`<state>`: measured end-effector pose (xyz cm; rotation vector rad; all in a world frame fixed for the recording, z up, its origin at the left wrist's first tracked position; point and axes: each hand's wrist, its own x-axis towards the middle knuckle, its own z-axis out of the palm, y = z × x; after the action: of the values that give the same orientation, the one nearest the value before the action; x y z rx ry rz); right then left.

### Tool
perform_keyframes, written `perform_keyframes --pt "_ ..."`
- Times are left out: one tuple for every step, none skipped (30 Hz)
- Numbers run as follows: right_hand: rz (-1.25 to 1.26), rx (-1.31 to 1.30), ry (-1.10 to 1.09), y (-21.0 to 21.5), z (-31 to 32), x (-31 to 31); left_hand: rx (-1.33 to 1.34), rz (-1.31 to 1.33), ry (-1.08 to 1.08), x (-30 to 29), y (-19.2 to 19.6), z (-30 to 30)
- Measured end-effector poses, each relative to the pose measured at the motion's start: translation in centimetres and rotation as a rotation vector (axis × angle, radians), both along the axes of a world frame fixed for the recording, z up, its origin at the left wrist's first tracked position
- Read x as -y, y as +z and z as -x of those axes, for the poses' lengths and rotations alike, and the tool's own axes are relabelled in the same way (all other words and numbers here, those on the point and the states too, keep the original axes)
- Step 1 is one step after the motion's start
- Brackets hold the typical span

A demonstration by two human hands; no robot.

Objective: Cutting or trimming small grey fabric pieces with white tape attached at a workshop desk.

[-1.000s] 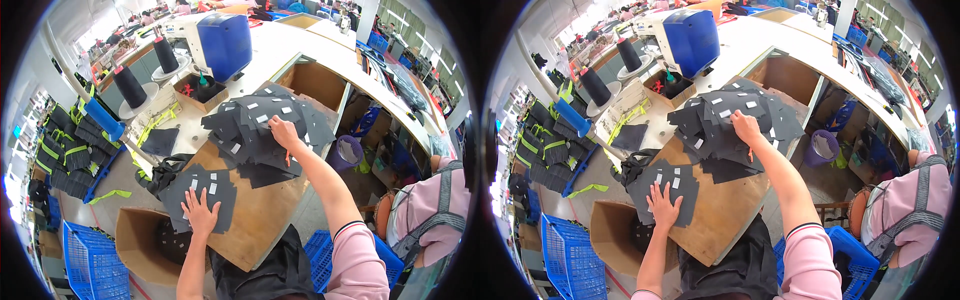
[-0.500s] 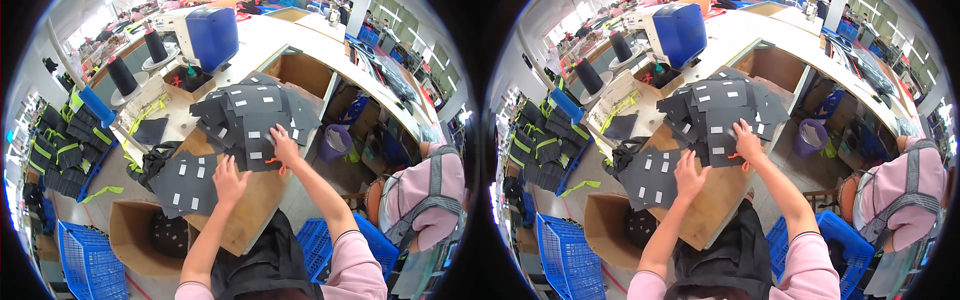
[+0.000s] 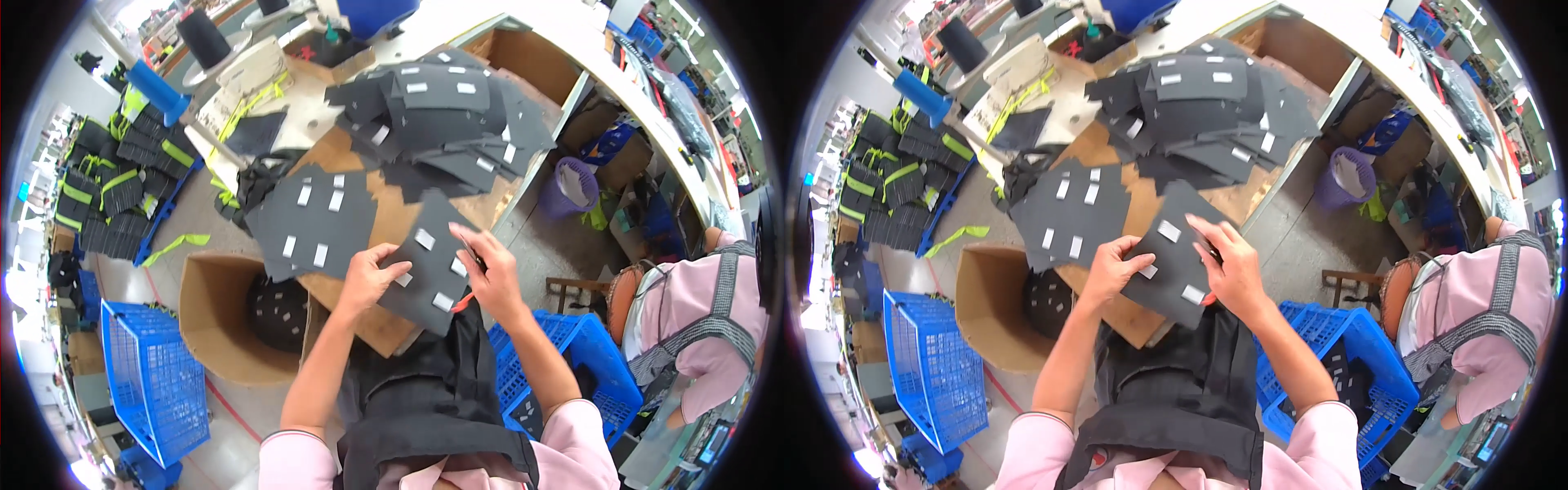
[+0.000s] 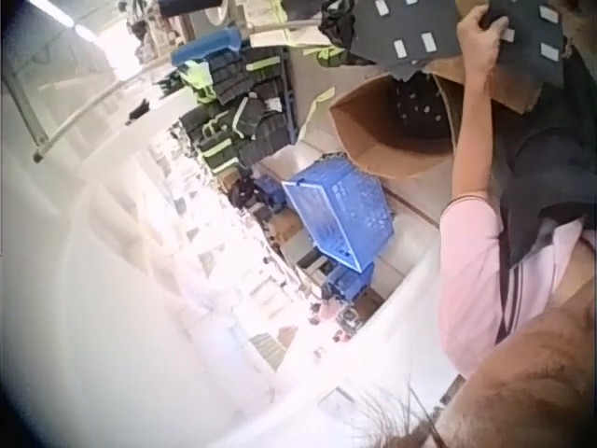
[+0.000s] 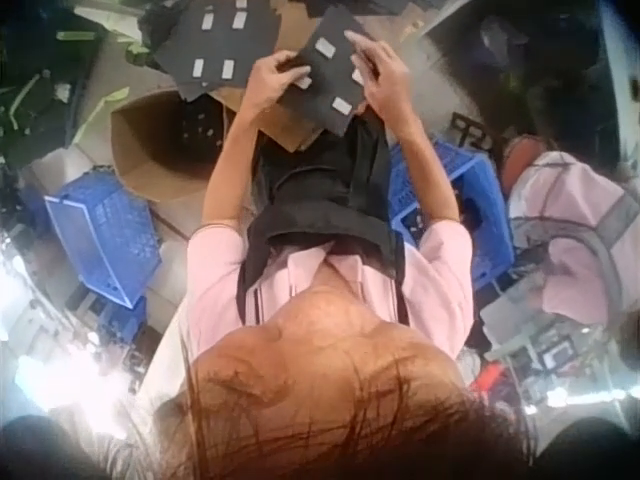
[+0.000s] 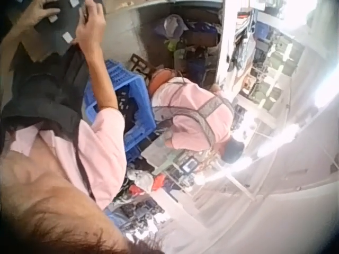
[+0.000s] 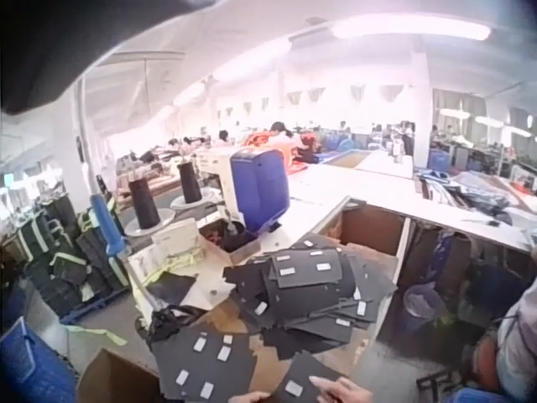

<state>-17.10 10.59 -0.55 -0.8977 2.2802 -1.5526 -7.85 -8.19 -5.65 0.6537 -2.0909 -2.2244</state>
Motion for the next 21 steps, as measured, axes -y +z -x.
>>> perform_keyframes --pt "0.005 -0.106 0.017 2.1 -0.7 0.2 0.02 -0.01 0.0 -0.1 1.8 -0.7" --pt "-0.008 -0.09 0.009 2.0 -0.4 0.6 0.051 0.048 -0.131 -0.4 3.6 -0.9" --pt "-0.104 -0.164 0.174 1.8 0.3 1.5 0.085 0.109 -0.248 -0.2 4.3 -1.4" --pt "-0.199 -0.25 0.336 1.8 0.6 1.9 0.014 0.134 -0.283 0.1 4.5 -1.7" --pt "-0.204 -0.244 0.34 1.6 0.2 1.6 0.018 0.127 -0.281 0.2 5.0 -2.3" --pt "-0.271 -0.154 0.389 0.9 0.2 1.4 0.028 0.098 -0.283 0.4 5.7 -2.8" --pt "-0.34 -0.065 0.438 0.4 0.1 1.3 0.036 0.069 -0.284 0.7 5.9 -3.4" --pt "-0.204 0.043 0.338 0.2 -0.6 0.9 -0.031 0.062 -0.248 1.0 5.5 -4.0" --pt "-0.206 0.053 0.348 0.1 -1.1 0.6 -0.02 0.058 -0.24 0.8 5.6 -4.8" --pt "-0.203 0.27 0.288 -0.1 -1.5 0.3 0.013 -0.098 -0.145 0.3 5.9 -5.5" --pt "-0.2 0.486 0.224 -0.2 -2.0 0.2 0.045 -0.253 -0.049 -0.3 5.9 -6.0" --pt "-0.147 0.455 0.174 -0.5 -2.9 0.1 0.048 -0.325 0.02 -0.9 5.8 -6.5" --pt "-0.151 0.46 0.175 -0.6 -3.8 0.3 0.052 -0.329 0.022 -1.3 5.5 -6.7" --pt "-0.098 0.139 0.037 -0.3 -5.1 0.8 0.047 -0.336 0.085 -1.8 5.2 -6.9" --pt "-0.036 -0.185 -0.093 -0.1 -6.1 0.9 0.037 -0.336 0.155 -2.2 5.2 -7.2" --pt "-0.026 -0.202 -0.068 -0.5 -6.7 0.4 0.015 -0.354 0.181 -2.5 5.4 -7.4" --pt "-0.024 -0.201 -0.062 -0.3 -6.9 0.0 0.014 -0.353 0.187 -2.7 5.6 -7.4" --pt "-0.036 -0.252 -0.001 -0.1 -7.3 -0.4 0.001 -0.321 0.199 -2.9 5.7 -7.4" --pt "-0.048 -0.303 0.061 0.1 -7.5 -0.6 -0.011 -0.288 0.211 -3.1 5.7 -7.4" --pt "-0.033 -0.326 0.072 0.0 -7.7 -0.4 -0.008 -0.292 0.209 -3.2 5.7 -7.6" --pt "-0.036 -0.325 0.067 0.0 -7.6 -0.3 -0.014 -0.284 0.19 -3.4 5.8 -7.6"
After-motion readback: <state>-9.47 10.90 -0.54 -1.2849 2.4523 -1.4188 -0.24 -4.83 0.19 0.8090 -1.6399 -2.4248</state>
